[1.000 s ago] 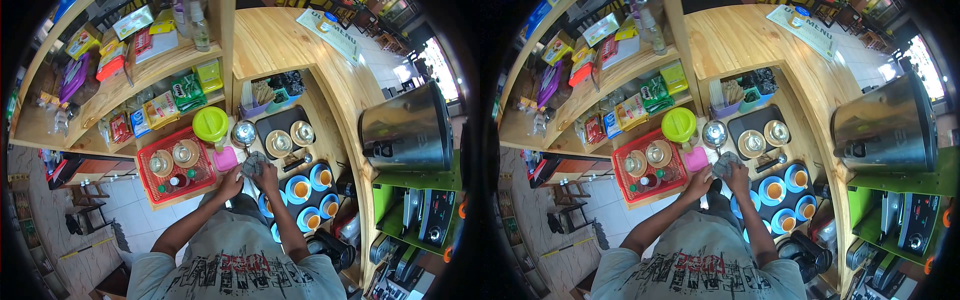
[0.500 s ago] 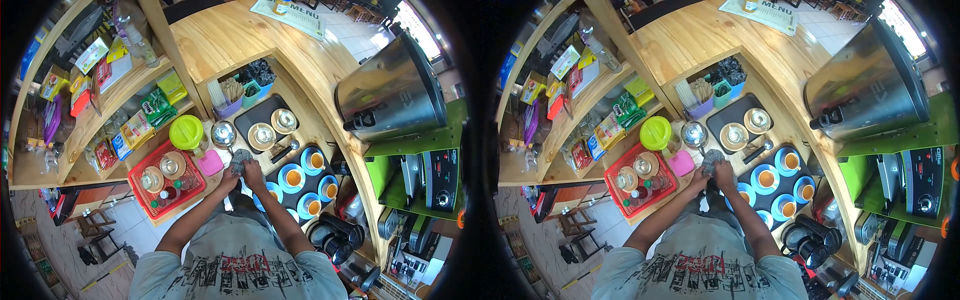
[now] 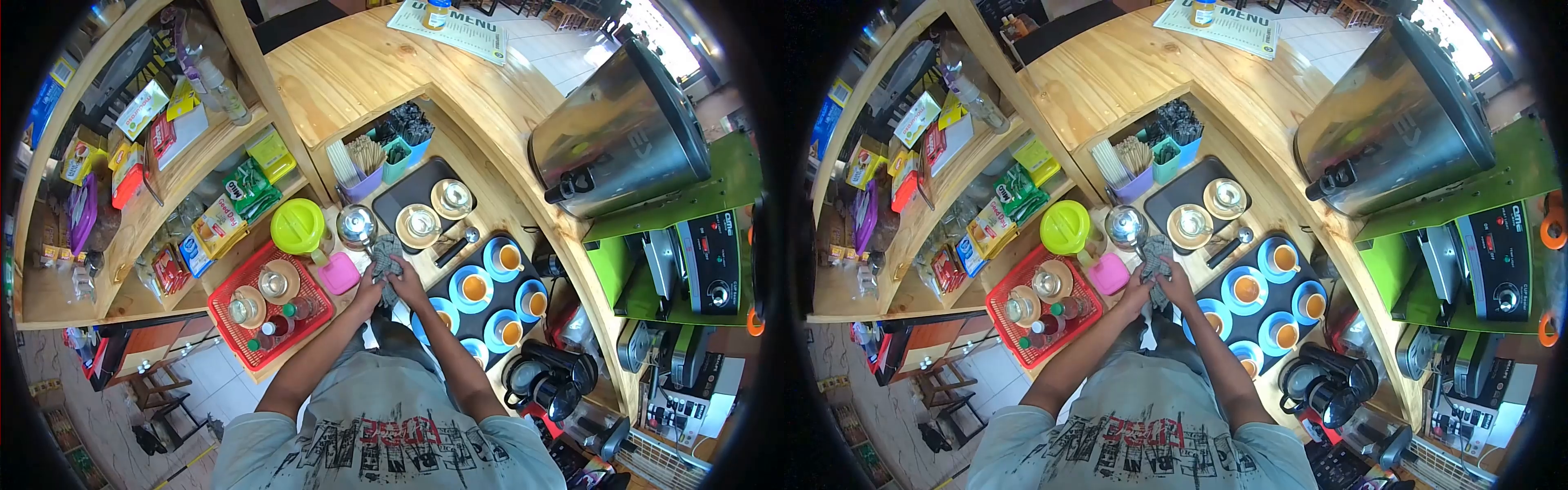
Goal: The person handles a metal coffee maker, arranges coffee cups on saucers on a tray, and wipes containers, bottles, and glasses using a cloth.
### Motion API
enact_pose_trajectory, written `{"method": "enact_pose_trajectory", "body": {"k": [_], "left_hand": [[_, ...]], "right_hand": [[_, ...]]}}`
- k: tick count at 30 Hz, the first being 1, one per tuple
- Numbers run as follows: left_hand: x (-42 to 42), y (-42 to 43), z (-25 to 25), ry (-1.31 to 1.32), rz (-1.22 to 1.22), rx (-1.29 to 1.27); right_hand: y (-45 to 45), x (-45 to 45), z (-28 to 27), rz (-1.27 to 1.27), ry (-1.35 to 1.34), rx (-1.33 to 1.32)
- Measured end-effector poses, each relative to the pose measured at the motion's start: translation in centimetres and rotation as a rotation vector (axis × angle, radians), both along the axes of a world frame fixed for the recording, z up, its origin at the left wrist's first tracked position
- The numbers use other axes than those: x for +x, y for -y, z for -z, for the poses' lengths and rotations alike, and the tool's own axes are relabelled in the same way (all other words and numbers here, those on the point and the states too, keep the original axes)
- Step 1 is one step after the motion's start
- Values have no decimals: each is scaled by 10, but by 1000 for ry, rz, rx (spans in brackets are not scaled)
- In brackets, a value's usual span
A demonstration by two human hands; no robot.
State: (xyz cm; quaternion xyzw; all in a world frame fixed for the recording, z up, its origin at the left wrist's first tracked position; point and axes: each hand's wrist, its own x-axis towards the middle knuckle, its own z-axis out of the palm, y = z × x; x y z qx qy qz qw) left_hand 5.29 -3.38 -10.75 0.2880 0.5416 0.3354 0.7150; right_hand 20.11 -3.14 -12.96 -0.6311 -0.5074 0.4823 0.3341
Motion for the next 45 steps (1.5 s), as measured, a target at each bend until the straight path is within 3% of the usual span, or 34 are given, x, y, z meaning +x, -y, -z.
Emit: {"method": "enact_pose_trajectory", "body": {"k": [2,4,6,9,16,17,20,22,24,32,34,37,41,44,45], "left_hand": [[1,-1,19,34,-22,-15],[3,-4,7,69,-41,-27],[4,-3,-21,-63,-15,-67],[3,-1,-10,-231,83,59],[-7,3,24,-225,100,166],[-8,4,31,-222,108,168],[-4,2,21,-243,144,242],[1,4,-15,-492,295,301],[2,1,-25,-457,318,310],[35,-19,-78,-499,309,82],[39,-27,-78,-269,361,73],[51,-52,-59,-40,359,309],[66,-84,-38,-273,318,387],[67,-100,-33,-174,402,324],[65,-108,0,-164,449,414]], "right_hand": [[3,-5,28,-90,84,329],[1,-4,27,-204,108,209],[2,-13,31,-261,501,366],[0,-15,31,-261,481,338],[4,-3,19,-166,345,241],[3,2,15,-156,221,219],[6,10,2,-85,43,186],[7,15,-13,-25,-14,175],[10,21,-30,85,-67,53],[-8,51,-61,314,208,220],[-18,58,-58,320,260,270],[-31,65,-55,325,381,307],[-46,72,-42,332,378,267],[-49,74,-31,320,367,230],[-50,74,-28,303,378,234]]}}
